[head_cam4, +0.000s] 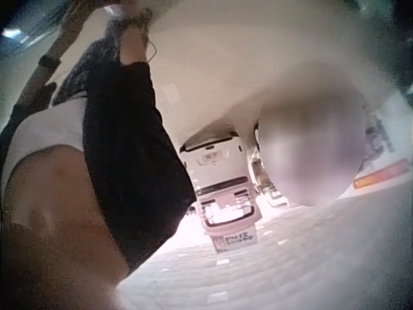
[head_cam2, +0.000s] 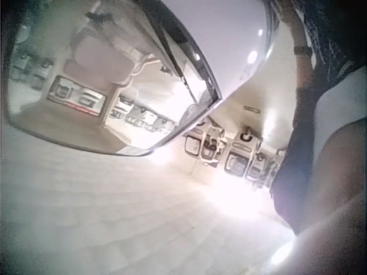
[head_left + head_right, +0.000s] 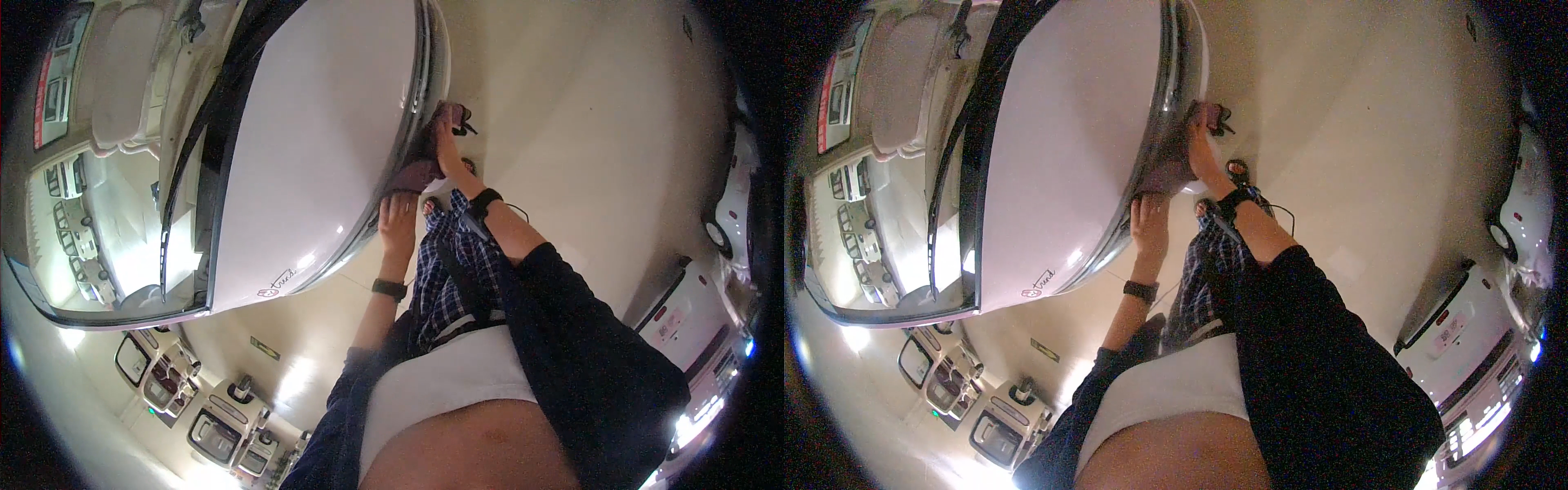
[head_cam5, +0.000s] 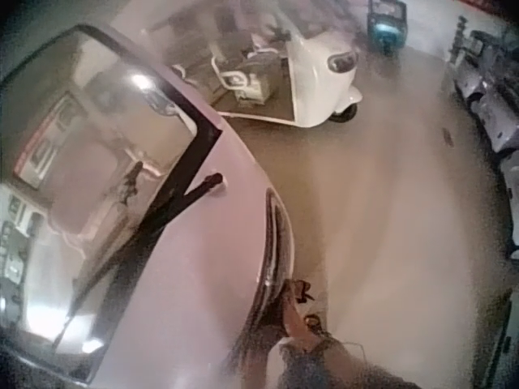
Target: Cleaning the exterior panels and windshield of small electric vehicles with a cloth.
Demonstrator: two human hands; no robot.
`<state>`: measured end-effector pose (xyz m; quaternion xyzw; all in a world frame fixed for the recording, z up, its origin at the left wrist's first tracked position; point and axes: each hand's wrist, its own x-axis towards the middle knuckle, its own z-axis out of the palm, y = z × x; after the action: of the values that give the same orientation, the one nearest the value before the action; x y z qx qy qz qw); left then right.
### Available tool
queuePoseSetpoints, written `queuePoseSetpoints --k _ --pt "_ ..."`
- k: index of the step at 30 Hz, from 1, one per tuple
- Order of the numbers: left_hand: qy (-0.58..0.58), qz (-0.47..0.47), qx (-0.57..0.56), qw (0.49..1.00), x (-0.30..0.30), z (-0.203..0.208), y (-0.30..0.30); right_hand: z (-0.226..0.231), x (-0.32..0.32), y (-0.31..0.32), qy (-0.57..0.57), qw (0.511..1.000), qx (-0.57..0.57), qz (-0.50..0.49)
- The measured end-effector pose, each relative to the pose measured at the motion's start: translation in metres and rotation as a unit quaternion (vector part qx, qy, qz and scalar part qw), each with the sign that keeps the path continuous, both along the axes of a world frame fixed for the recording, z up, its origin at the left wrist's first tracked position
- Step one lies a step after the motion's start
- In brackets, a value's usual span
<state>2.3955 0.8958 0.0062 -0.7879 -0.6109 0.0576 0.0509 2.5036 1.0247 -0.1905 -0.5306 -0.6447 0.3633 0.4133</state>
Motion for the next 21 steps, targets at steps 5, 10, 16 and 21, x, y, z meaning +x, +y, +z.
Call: queuePoseSetpoints --k 5,10,16,21 --pt "-0.021 0.041 0.0 0.999 -0.029 0.003 -0.038 0.143 -0.005 -0.03 0.108 0.969 -0.22 0.01" --pt "0.009 -0.009 -0.039 0.999 -0.064 -0.006 -0.075 0.182 -0.022 -0.042 0.142 0.981 -0.118 -0.058" --pt "-0.028 -0.028 -0.012 0.999 -0.097 -0.011 -0.095 0.226 -0.073 -0.093 -0.086 0.992 -0.051 0.075" --pt "-0.023 -0.063 0.036 0.997 -0.133 -0.005 -0.117 0.234 -0.099 -0.131 -0.104 0.989 -0.043 0.092"
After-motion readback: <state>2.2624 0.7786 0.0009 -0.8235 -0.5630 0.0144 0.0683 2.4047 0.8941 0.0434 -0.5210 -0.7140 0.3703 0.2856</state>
